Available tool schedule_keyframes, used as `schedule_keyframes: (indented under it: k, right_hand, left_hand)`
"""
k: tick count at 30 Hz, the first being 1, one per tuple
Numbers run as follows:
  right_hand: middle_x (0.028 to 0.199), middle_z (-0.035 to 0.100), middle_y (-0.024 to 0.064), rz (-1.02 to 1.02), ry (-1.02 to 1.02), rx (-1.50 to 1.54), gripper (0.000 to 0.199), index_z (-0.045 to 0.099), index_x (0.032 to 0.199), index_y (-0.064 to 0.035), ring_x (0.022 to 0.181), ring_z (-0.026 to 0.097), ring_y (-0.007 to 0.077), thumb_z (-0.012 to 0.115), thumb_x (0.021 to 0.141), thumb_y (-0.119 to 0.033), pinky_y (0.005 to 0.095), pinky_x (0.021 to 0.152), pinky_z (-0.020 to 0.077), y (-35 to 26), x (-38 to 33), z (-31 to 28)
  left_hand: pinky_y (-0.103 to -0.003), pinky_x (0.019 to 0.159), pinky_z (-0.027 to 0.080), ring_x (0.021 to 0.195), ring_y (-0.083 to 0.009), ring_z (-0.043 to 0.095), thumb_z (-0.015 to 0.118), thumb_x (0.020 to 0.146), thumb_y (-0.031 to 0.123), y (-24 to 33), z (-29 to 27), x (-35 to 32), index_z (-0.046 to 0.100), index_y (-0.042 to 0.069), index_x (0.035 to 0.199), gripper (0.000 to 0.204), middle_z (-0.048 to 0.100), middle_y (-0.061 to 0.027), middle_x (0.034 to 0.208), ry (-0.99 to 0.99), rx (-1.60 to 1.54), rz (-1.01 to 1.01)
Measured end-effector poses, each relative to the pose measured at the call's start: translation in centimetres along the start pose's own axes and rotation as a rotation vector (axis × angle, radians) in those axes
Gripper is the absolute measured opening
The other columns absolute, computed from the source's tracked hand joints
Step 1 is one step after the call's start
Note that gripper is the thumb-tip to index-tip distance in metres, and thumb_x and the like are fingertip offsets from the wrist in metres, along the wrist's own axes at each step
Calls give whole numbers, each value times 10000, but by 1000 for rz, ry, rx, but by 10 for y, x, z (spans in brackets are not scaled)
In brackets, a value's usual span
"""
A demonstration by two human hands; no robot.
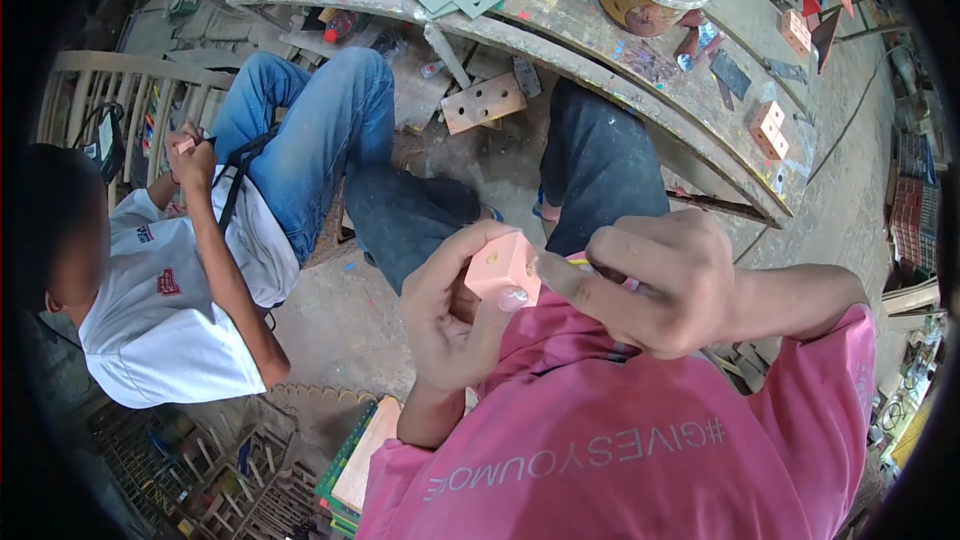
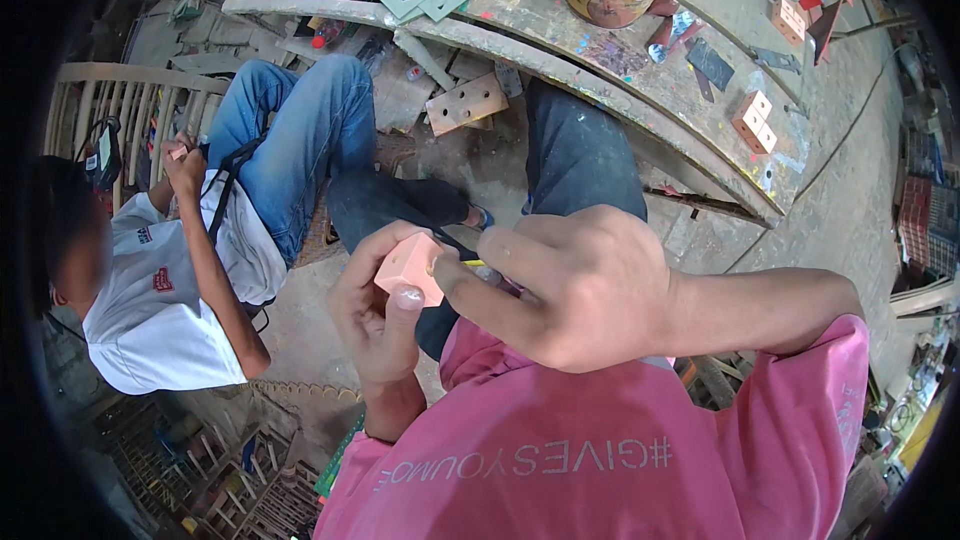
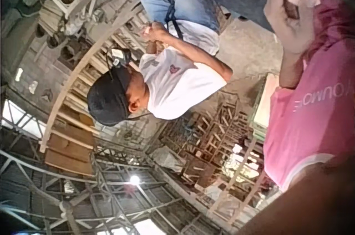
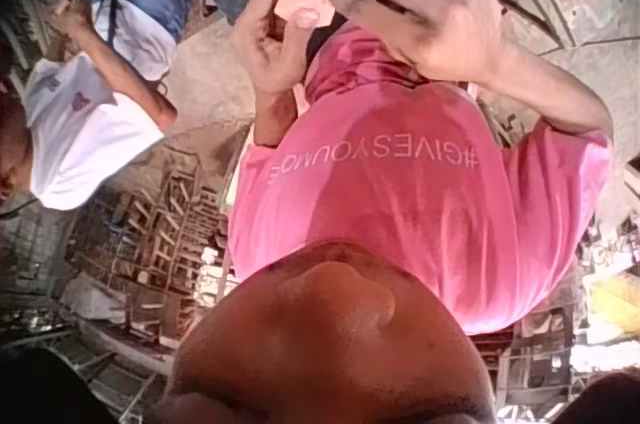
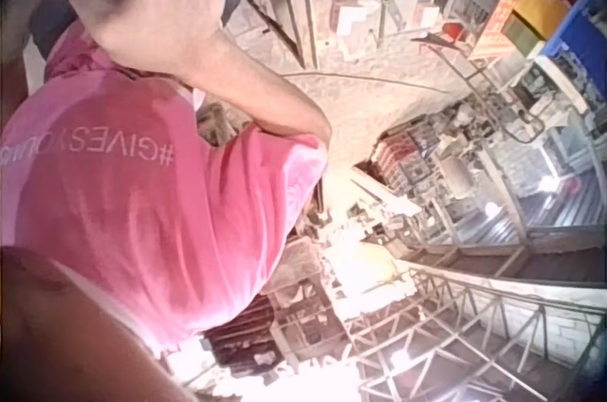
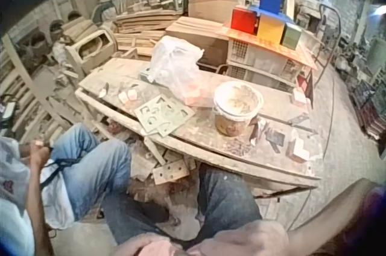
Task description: The person sands a small pink wooden block using a sanding sponge, smoothing its edges and surfaces. They then use a small brush to apply a substance to the block and place it on a table.
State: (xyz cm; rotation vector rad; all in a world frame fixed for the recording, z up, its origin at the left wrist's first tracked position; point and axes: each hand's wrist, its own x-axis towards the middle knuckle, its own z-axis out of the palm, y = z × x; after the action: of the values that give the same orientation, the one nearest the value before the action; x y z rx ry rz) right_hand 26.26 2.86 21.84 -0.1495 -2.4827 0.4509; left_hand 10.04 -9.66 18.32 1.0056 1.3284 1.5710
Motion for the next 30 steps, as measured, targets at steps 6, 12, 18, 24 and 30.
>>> schedule_keyframes:
  k: [6,12,18,24,30]
  right_hand:
    - [594,380,-10,-98,25,-10,401,714,890,-2,419,384,79,628,523,-139,250,316,249,5,-2,5]
    - [607,434,3,132,-54,188,383,683,1003,-60,428,460,153,657,623,-100,290,353,358,11,1,-7]
    - [614,451,8,174,-140,257,406,680,1025,-68,439,478,168,677,620,-91,316,355,359,7,-2,-14]
    - [590,438,16,84,-205,86,346,690,984,-28,424,463,144,668,639,-39,304,338,325,2,1,-22]
    - [562,441,47,229,-271,231,312,698,952,-2,421,473,176,648,649,55,318,360,351,-4,5,-28]
  left_hand:
    - [-240,802,471,919,-113,593,649,894,164,5,-16,4,565,-91,1147,369,644,-99,991,-171,-198,-311]
    - [-251,855,454,976,-114,570,641,915,209,-6,-4,-1,566,-83,1164,391,625,-97,1059,-166,-375,-341]
    - [-250,855,450,977,-130,574,644,908,214,-3,1,-1,561,-83,1169,404,620,-107,1069,-127,-286,-199]
    - [-243,838,466,953,-123,583,675,868,121,10,6,-1,544,-89,1171,392,616,-111,1055,-68,-211,-213]
    - [-291,804,492,874,-184,621,720,774,42,4,17,-6,549,-98,1141,429,633,-155,1021,37,-1,14]
